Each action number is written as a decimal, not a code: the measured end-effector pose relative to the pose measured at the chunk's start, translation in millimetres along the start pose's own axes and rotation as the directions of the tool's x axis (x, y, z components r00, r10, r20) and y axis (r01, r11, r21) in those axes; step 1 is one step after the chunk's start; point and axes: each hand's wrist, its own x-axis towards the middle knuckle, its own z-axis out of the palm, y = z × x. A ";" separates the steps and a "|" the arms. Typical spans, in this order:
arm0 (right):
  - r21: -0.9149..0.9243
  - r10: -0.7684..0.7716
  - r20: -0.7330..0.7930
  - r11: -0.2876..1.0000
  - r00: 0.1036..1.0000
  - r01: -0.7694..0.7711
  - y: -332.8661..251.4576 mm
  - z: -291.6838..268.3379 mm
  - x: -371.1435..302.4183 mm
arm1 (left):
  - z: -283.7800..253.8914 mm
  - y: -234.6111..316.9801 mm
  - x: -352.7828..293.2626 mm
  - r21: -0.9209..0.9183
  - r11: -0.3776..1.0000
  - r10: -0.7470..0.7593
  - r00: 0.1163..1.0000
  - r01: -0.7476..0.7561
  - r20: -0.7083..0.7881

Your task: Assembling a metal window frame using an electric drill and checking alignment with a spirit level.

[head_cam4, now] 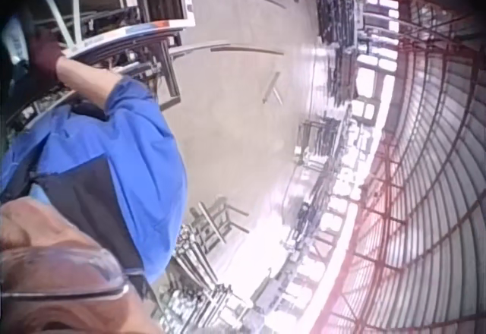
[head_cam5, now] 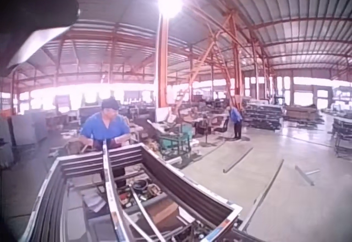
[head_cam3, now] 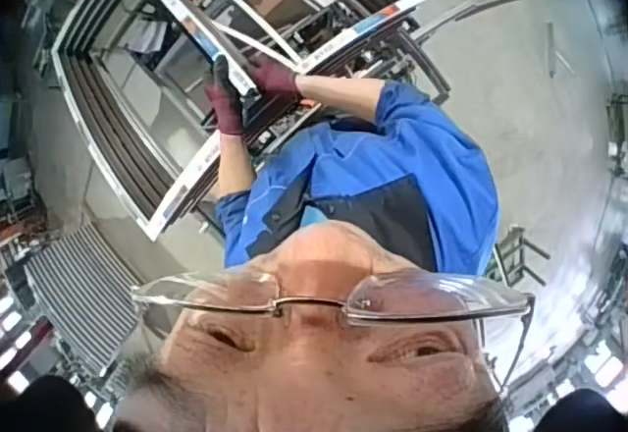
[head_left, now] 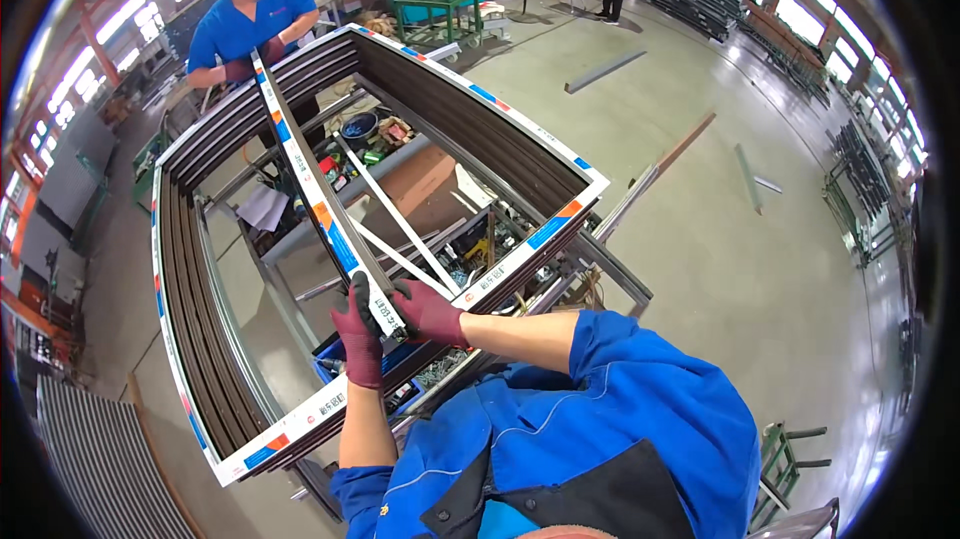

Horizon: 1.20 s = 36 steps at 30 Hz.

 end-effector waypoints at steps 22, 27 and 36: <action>-0.440 0.011 -0.137 0.895 0.990 -0.071 32.1 -19.2 -56.4 | -5.5 -33.4 -11.9 -0.331 0.923 -0.197 0.980 0.199 0.040; 0.015 0.116 -0.005 0.993 0.993 -0.116 -10.2 -30.5 -94.7 | 3.2 -35.4 4.1 -0.270 0.955 -0.151 0.986 0.125 -0.075; -0.558 -0.573 0.148 0.625 0.806 0.546 -48.1 -14.6 -60.6 | -0.5 -20.5 -9.7 -0.146 0.985 -0.116 0.984 0.096 -0.135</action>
